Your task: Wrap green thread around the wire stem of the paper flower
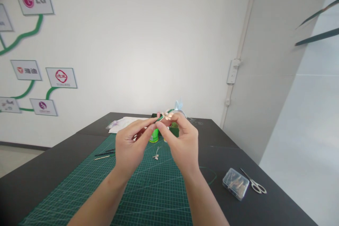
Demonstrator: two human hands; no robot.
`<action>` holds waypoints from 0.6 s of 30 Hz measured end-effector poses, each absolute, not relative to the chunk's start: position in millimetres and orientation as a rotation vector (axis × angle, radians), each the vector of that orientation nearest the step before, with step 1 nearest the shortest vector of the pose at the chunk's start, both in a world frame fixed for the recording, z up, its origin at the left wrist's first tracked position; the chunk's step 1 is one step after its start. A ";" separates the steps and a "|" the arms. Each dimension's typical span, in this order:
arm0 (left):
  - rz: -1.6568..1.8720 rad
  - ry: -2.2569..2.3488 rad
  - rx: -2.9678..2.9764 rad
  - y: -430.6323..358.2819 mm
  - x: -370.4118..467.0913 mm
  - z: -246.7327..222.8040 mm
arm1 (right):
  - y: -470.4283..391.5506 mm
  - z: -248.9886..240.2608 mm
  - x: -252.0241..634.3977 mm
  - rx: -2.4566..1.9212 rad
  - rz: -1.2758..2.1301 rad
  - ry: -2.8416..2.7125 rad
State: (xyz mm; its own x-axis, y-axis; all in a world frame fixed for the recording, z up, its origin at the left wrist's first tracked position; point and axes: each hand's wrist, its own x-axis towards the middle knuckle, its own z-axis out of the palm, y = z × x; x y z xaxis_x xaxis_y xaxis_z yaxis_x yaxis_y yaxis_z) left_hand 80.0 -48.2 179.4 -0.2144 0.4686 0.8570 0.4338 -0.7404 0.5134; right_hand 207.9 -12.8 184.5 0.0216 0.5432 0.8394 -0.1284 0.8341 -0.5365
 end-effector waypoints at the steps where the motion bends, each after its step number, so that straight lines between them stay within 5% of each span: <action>1: 2.152 1.138 1.965 -48.8 80.6 179.0 | -14.8 184.4 205.9 -0.367 0.523 -1.439; 18: 2.019 1.074 1.761 -50.5 80.7 180.7 | -15.8 174.6 194.8 -0.375 -0.146 -1.392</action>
